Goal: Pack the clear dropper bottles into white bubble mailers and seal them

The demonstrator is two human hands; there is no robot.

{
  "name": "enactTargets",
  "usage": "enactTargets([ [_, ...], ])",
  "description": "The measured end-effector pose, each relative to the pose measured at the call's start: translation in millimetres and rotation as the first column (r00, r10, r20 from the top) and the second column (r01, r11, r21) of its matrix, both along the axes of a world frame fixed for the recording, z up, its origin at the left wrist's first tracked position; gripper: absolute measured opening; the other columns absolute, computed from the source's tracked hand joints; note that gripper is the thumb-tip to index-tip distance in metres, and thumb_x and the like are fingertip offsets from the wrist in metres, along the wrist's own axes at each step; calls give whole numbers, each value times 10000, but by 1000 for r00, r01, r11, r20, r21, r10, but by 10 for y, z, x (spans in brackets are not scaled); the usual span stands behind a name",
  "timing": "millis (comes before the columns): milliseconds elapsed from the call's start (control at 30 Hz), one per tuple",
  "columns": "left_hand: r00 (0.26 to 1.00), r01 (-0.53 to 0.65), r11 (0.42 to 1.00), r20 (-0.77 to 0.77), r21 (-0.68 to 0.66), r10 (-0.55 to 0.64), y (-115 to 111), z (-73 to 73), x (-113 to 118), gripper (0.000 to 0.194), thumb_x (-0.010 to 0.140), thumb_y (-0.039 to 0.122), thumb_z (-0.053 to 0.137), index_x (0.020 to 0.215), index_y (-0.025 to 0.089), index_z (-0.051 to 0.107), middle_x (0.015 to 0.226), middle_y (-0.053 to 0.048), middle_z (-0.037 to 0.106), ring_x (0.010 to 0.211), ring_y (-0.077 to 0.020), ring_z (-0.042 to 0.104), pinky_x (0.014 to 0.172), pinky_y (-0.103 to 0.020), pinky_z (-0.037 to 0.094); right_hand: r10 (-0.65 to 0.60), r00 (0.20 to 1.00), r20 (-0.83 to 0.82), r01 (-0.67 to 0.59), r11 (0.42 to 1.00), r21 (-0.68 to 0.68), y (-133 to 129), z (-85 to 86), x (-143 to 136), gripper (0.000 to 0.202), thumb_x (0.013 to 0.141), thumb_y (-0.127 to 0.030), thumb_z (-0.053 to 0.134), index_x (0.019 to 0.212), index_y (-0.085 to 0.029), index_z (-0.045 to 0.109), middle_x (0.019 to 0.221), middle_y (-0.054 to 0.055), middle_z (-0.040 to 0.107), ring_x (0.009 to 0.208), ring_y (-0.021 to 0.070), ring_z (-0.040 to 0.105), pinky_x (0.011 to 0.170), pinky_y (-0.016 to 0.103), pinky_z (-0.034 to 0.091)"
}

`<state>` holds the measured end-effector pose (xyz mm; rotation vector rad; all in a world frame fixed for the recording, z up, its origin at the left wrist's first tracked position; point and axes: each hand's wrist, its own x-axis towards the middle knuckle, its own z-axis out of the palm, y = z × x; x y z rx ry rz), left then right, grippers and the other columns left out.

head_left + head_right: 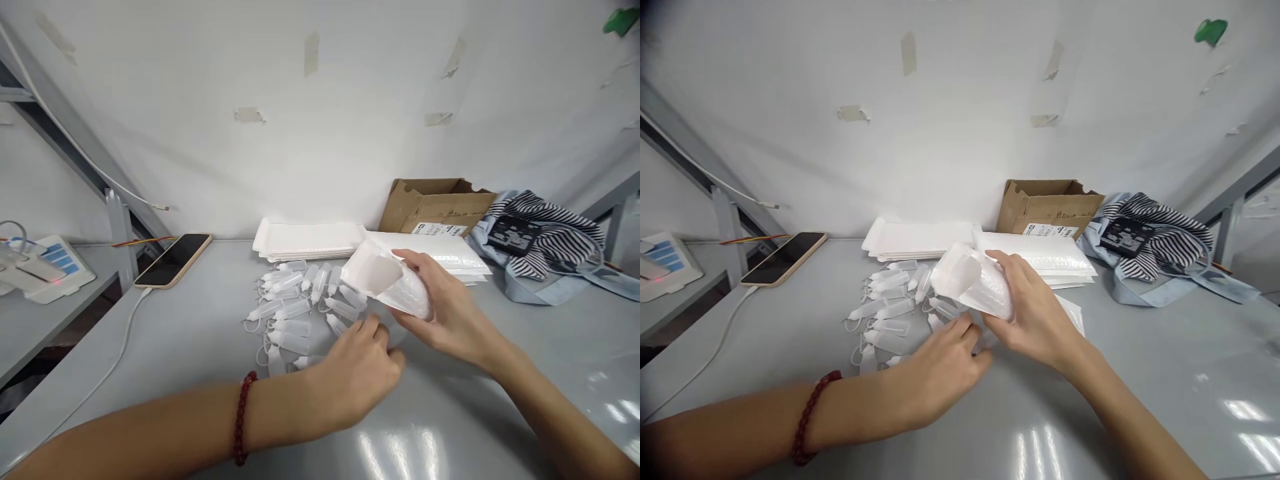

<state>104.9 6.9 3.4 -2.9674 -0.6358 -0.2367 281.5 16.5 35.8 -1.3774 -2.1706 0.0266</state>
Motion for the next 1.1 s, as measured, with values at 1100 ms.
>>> enactTargets([
  [1100, 617, -28, 872, 678, -489, 400, 3, 297, -1070, 211, 881, 92, 509, 991, 193, 658, 806, -10, 691, 745, -136, 565, 698, -275, 472, 146, 988, 48, -145, 989, -36, -227, -162, -336, 683, 741, -228, 509, 1368, -228, 238, 1202, 137, 500, 1060, 312, 531, 821, 458, 490],
])
